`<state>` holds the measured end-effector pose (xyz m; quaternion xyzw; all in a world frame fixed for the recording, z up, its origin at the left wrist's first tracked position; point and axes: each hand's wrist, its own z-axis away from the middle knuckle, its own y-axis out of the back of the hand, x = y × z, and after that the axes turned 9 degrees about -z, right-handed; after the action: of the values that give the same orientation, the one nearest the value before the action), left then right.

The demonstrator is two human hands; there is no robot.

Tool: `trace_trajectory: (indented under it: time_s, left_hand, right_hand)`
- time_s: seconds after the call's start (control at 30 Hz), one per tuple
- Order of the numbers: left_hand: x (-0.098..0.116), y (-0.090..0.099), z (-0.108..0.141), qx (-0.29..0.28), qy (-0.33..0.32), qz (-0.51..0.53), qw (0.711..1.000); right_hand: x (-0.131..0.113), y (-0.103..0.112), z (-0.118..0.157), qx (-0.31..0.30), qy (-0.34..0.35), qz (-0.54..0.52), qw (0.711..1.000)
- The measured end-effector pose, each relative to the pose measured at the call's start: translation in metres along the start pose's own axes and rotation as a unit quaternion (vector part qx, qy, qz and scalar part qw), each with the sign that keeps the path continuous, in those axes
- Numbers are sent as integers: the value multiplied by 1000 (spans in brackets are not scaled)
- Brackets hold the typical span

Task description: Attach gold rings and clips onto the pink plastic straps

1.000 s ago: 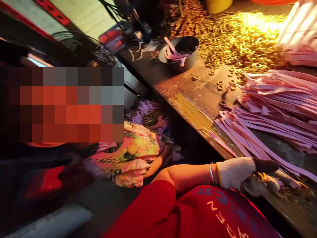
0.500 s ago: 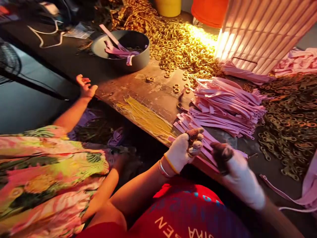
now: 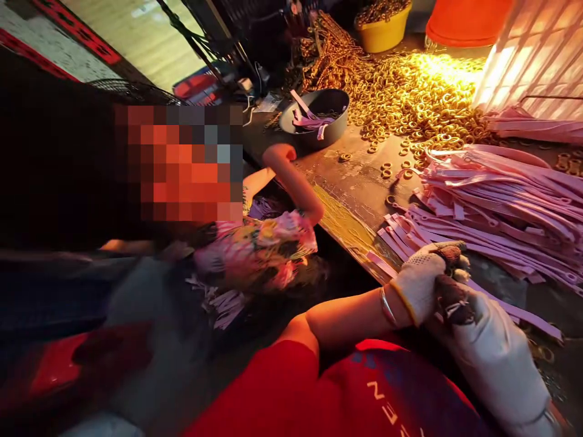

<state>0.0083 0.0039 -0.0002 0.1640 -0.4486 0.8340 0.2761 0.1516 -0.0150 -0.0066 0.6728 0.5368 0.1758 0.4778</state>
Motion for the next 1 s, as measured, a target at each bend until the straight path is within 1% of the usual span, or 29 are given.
trace_trajectory:
  time_s: [0.07, 0.13, 0.17, 0.2, 0.23, 0.27, 0.3, 0.37, 0.4, 0.43, 0.47, 0.5, 0.53, 0.57, 0.6, 0.63, 0.67, 0.7, 0.77, 0.8, 0.83, 0.87, 0.9, 1.0]
  left_hand:
    - [-5, 2, -5, -22, -2, 4, 1000]
    - [-8, 4, -8, -46, 1, -6, 999]
    - [-8, 5, -9, -49, -3, -14, 999]
    - [-8, 7, -8, -45, -14, -22, 999]
    - [-7, 8, -6, -38, -30, -33, 998]
    - [-5, 9, -3, -29, -41, -45, 998]
    - [-2, 11, 0, -33, -44, -67, 996]
    - [4, 15, 9, -78, -29, -138, 987]
    - [7, 18, 13, -83, -31, -171, 981]
    - [9, 20, 18, -87, -36, -211, 973]
    - [11, 22, 22, -91, -41, -253, 962]
    - [12, 23, 25, -93, -47, -294, 950]
    - [13, 23, 28, -95, -53, -336, 936]
    - [13, 23, 30, -95, -60, -375, 920]
    - [14, 22, 31, -94, -65, -408, 906]
    - [14, 20, 31, -89, -69, -434, 894]
    - [14, 19, 30, -85, -71, -450, 886]
    - [15, 17, 29, -84, -73, -459, 881]
    - [14, 14, 26, -94, -73, -470, 875]
    - [14, 13, 24, -101, -75, -472, 873]
    - [12, 12, 23, -105, -75, -471, 873]
    - [10, 11, 22, -103, -71, -467, 876]
    - [8, 10, 21, -97, -62, -458, 882]
    - [-1, 5, 21, -64, -26, -414, 908]
  right_hand:
    - [2, -2, 2, 6, -38, -58, 998]
    - [5, 0, 0, 27, -77, -130, 988]
    - [6, 3, -3, 41, -111, -176, 977]
    - [7, 7, -6, 53, -158, -234, 958]
    - [8, 12, -10, 65, -215, -299, 927]
    - [9, 16, -14, 78, -279, -364, 885]
    - [11, 21, -18, 92, -339, -422, 836]
    - [16, 27, -24, 122, -426, -510, 738]
    - [18, 28, -26, 137, -451, -537, 699]
    - [20, 28, -27, 149, -470, -556, 669]
    - [22, 27, -28, 157, -482, -571, 646]
    - [23, 26, -28, 160, -488, -581, 632]
    - [23, 24, -27, 161, -488, -587, 625]
    - [24, 21, -26, 159, -482, -588, 629]
    - [24, 19, -24, 154, -470, -583, 645]
    - [24, 17, -22, 146, -452, -568, 671]
    - [25, 15, -20, 136, -431, -539, 711]
    - [25, 15, -18, 119, -405, -493, 761]
    - [26, 16, -14, 71, -333, -349, 873]
    - [26, 17, -13, 46, -297, -273, 914]
    - [26, 18, -11, 24, -271, -211, 939]
    - [26, 20, -10, 3, -254, -162, 953]
    - [26, 22, -8, -17, -246, -122, 961]
    - [24, 28, -5, -78, -229, -17, 970]
